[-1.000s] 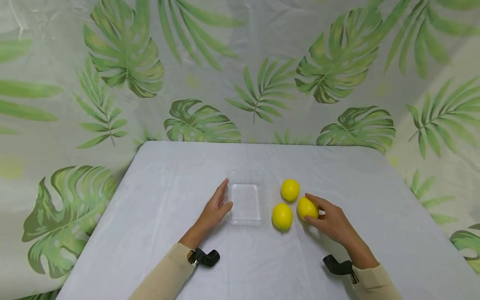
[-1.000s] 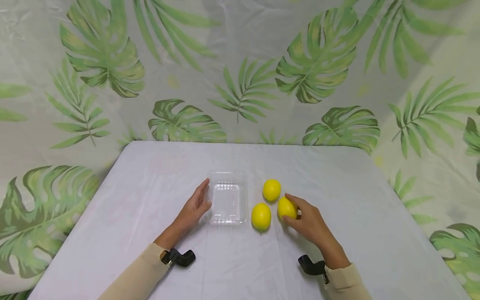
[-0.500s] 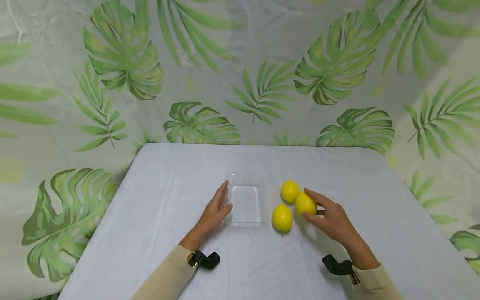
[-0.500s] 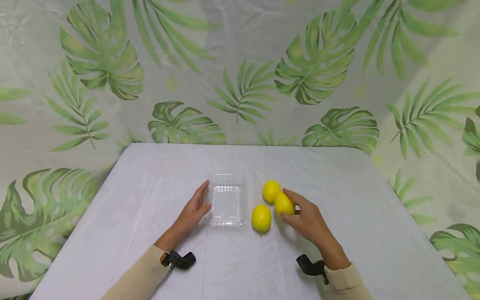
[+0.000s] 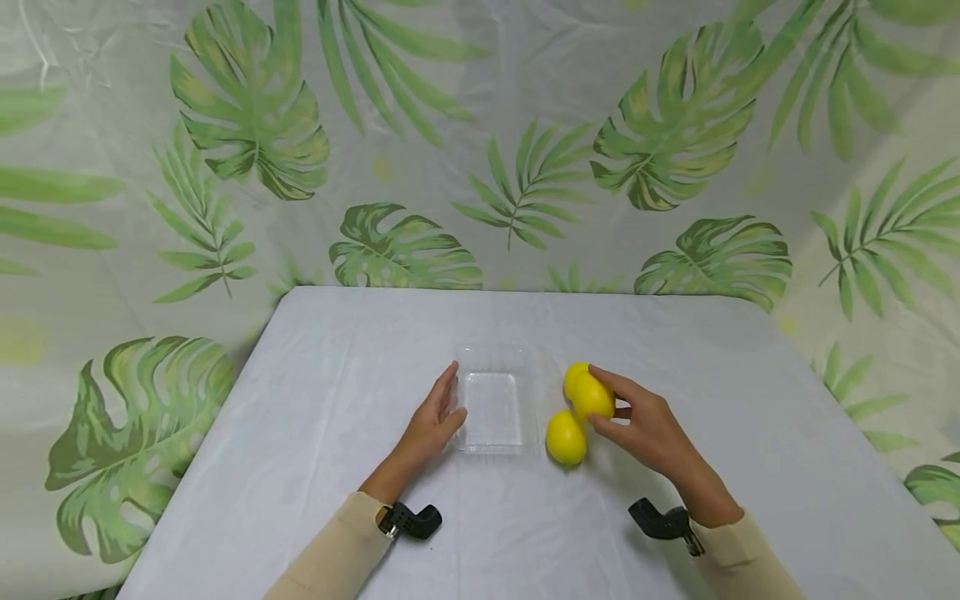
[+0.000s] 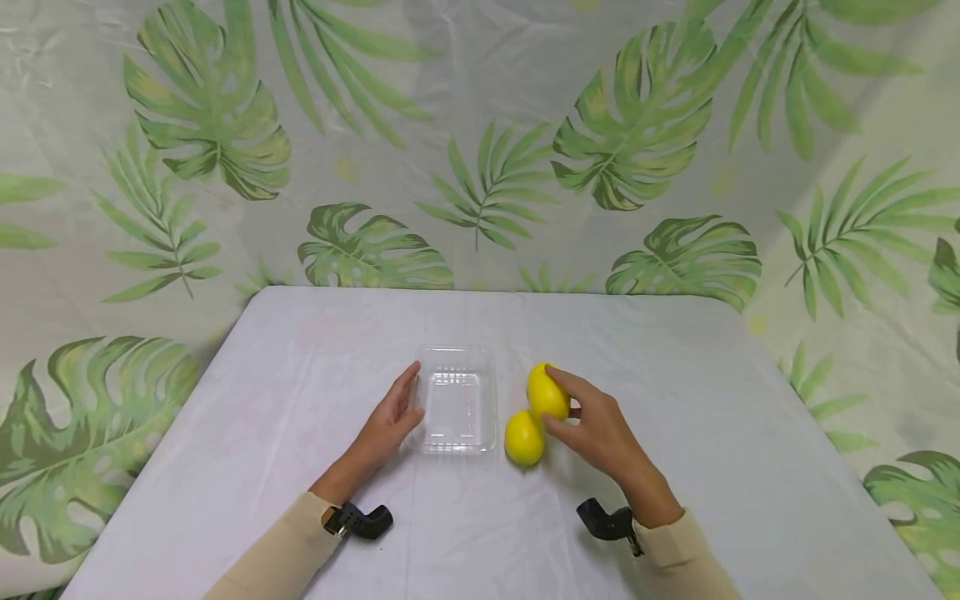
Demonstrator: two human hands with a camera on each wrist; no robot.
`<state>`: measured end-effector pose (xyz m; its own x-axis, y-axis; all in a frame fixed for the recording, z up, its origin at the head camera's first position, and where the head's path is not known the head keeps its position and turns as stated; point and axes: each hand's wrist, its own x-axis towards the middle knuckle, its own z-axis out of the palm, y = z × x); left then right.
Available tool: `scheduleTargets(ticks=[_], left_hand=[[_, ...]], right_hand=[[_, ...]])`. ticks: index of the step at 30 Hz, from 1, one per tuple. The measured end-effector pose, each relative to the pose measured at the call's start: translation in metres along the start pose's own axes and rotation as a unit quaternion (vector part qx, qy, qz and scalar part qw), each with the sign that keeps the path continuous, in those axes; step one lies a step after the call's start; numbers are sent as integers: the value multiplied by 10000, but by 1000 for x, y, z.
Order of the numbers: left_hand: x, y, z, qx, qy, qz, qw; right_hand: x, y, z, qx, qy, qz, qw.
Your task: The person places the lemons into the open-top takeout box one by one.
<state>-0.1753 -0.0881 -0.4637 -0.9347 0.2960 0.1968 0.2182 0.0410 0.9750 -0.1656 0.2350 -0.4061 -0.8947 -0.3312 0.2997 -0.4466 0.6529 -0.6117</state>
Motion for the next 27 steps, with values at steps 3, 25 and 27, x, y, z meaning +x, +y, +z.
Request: scheduleTargets(ticks=[3, 25, 27], left_hand=[[0, 1, -1, 42, 17, 17, 10000], [-1, 5, 0, 236, -54, 2, 9997], [0, 3, 0, 219, -41, -10, 9998]], right_hand=[[5, -5, 2, 39, -67, -45, 10000], [29, -32, 40, 666, -620, -503, 9946], [32, -34, 44, 691, -666, -581, 9937]])
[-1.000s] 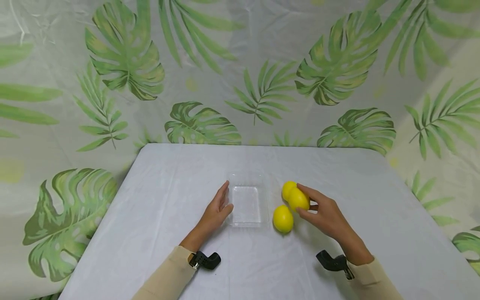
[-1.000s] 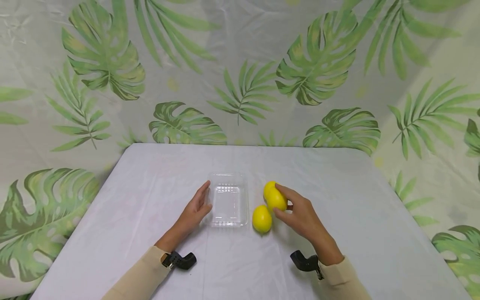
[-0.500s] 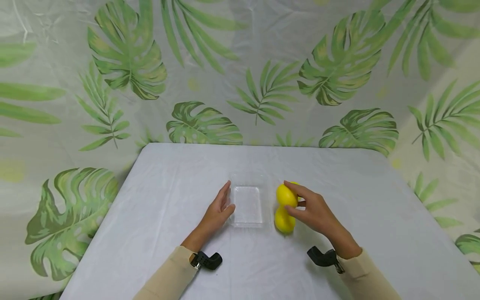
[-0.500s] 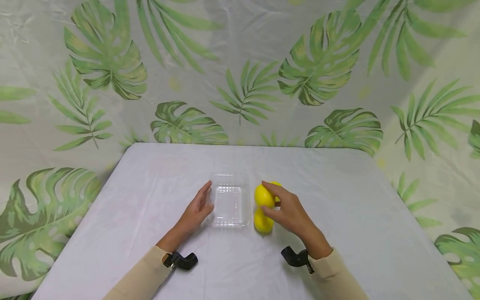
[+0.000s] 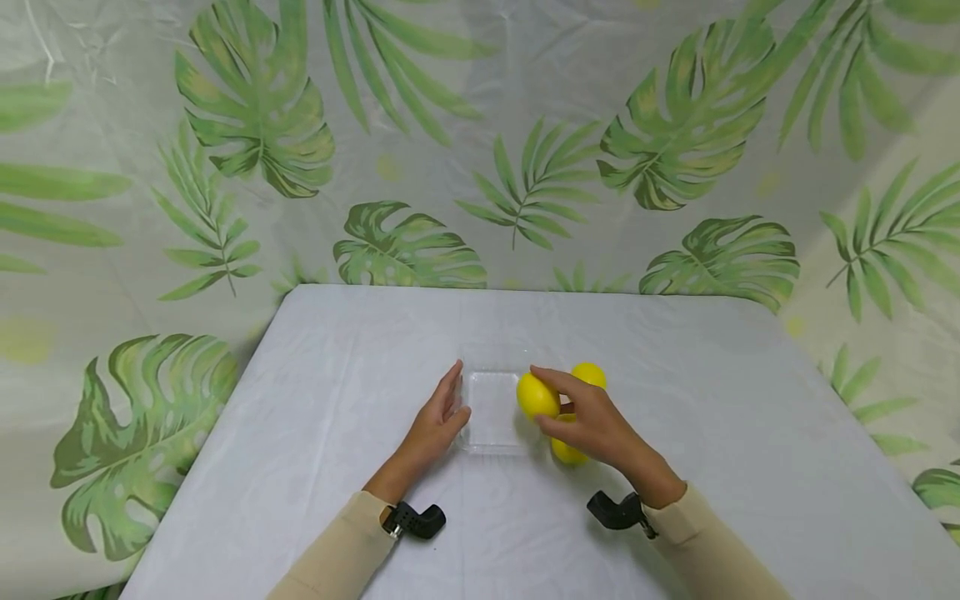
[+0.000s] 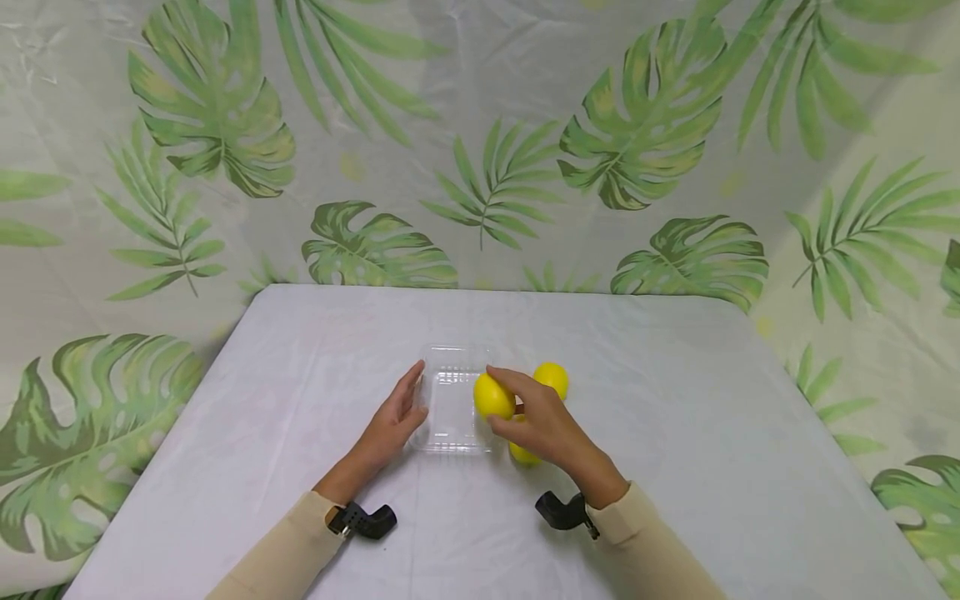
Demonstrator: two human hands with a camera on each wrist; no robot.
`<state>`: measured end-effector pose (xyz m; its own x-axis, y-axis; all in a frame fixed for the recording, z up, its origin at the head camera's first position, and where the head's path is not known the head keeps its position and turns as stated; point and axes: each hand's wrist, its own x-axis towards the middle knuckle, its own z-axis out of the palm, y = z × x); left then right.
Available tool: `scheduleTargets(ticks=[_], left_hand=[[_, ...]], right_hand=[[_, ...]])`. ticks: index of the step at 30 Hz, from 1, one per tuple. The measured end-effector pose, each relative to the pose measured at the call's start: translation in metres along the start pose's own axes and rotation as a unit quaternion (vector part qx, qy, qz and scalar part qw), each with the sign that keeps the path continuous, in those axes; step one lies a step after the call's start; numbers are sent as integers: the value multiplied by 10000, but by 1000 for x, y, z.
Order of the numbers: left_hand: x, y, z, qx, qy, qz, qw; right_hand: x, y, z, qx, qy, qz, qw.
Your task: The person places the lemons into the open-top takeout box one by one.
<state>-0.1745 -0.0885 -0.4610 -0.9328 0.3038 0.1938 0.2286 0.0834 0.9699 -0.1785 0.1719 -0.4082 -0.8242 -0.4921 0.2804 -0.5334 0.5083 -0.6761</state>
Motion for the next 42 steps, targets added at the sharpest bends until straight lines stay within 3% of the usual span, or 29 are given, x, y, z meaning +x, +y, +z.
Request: scheduleTargets(ticks=[7, 11, 19, 29, 42], left_hand=[[7, -32, 1, -59, 226, 120, 9997], [7, -35, 1, -25, 306, 133, 9994], [6, -29, 2, 123, 339, -84, 9993], [-3, 5, -1, 409, 146, -30, 9991], [-3, 5, 0, 697, 175, 197, 9972]], right_hand=[[8, -4, 7, -200, 54, -263, 9994], [12, -6, 12, -196, 4, -308, 9993], [19, -9, 26, -100, -280, -416, 9987], [26, -9, 43, -47, -704, -518, 9962], [28, -11, 56, -157, -1037, -374, 9938]])
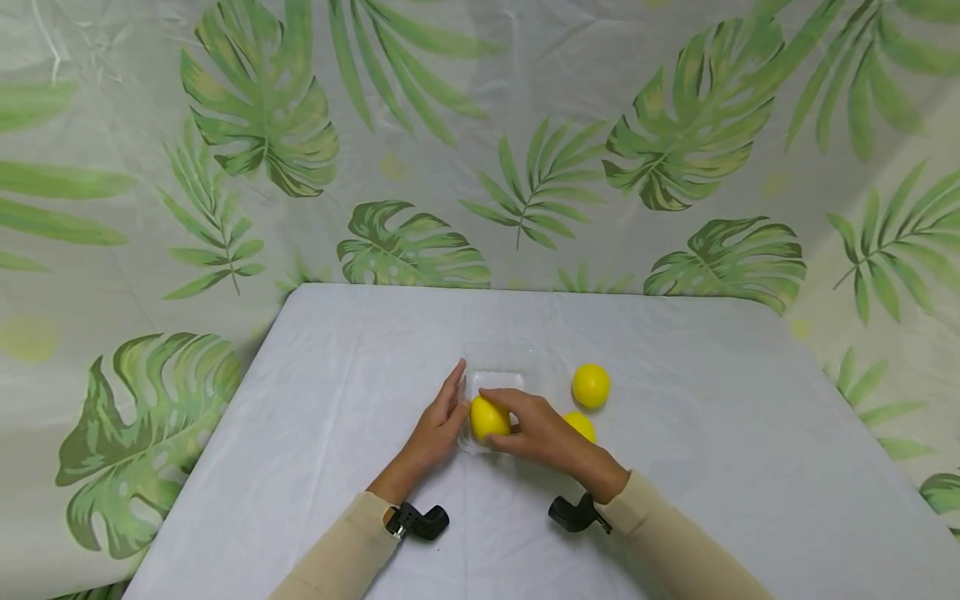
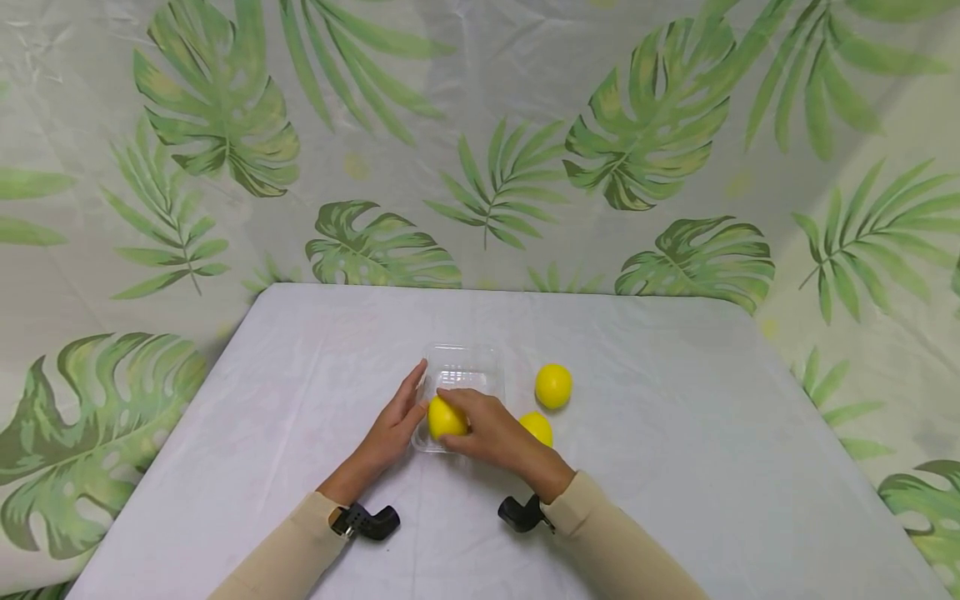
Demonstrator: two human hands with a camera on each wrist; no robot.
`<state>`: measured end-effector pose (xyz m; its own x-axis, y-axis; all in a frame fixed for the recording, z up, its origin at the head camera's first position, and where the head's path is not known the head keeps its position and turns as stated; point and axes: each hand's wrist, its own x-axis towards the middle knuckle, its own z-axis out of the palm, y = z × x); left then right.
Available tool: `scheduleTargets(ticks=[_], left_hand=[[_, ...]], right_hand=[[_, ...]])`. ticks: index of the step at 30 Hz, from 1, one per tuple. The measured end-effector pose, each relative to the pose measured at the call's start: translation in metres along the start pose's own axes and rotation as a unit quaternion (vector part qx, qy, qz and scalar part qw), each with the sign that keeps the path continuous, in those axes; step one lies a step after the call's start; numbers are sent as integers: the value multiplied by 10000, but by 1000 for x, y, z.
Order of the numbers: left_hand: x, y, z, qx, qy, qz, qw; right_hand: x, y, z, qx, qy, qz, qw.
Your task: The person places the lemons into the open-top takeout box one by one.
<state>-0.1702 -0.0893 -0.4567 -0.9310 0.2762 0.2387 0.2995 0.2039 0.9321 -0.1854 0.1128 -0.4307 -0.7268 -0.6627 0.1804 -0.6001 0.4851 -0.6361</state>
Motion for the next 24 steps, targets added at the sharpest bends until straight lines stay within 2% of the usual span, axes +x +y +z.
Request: scheduleTargets(ticks=[8, 17, 24], left_hand=[[0, 2, 0, 80, 18, 37, 10000], [1, 1, 0, 86, 2, -40, 10000], [8, -38, 7, 182, 219, 48, 9996]], right_hand=[[3, -3, -1, 19, -177, 115, 9998], [5, -4, -1, -213, -224, 138, 9994], [5, -5, 0, -253, -216, 185, 9993]])
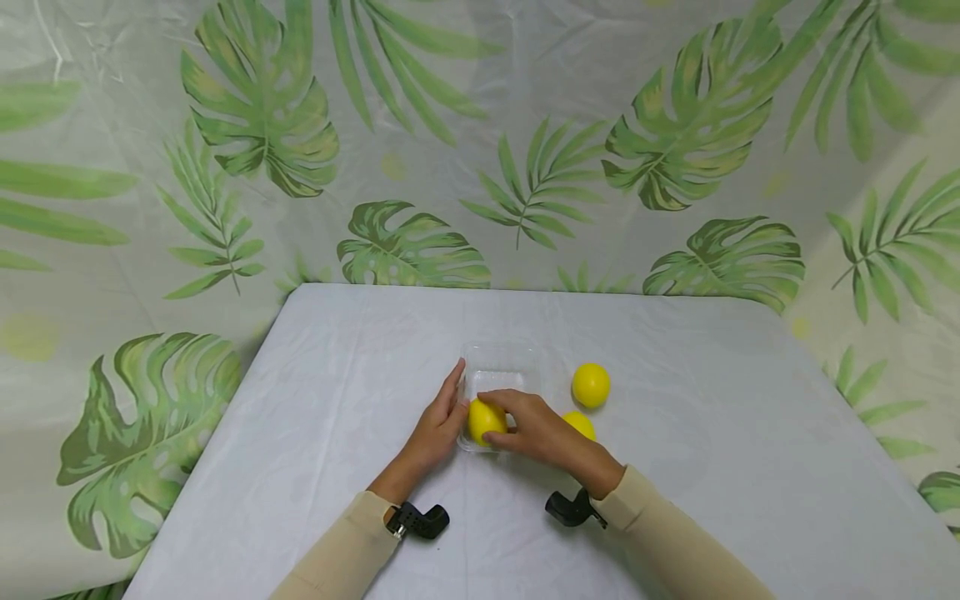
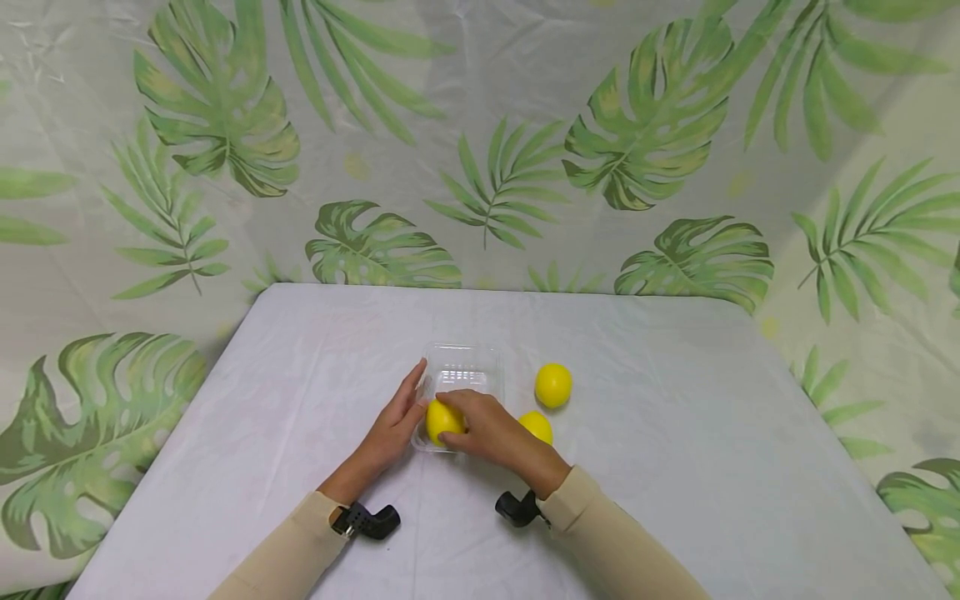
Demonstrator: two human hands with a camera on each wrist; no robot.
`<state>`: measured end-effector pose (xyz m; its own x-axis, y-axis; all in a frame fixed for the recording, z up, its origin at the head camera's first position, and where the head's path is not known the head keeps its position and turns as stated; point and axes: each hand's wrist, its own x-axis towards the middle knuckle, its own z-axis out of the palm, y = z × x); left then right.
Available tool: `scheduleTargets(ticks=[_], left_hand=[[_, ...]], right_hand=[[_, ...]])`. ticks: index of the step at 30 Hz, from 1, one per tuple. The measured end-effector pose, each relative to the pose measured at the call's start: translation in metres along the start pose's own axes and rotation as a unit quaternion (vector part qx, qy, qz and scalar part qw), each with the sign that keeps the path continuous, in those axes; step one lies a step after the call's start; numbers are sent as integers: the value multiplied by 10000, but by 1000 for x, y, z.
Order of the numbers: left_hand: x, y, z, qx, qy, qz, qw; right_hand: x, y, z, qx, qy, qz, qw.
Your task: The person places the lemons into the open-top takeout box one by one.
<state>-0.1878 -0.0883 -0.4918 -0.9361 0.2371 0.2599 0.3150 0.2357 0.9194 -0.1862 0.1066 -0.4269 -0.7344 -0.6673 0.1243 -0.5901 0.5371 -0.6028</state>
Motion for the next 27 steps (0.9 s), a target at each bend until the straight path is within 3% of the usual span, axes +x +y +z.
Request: scheduleTargets(ticks=[9, 19, 22, 27], left_hand=[[-1, 0, 0, 83, 31, -114, 9999], [-1, 1, 0, 171, 88, -57, 9998], [-2, 8, -1, 166, 106, -19, 9998], [-6, 34, -6, 134, 14, 15, 9999]], right_hand=[[1, -2, -1, -301, 6, 111, 9995], [2, -3, 0, -552, -2, -41, 9985], [2, -5, -1, -609, 1, -54, 9981], [2, -8, -3, -669, 5, -7, 9978]])
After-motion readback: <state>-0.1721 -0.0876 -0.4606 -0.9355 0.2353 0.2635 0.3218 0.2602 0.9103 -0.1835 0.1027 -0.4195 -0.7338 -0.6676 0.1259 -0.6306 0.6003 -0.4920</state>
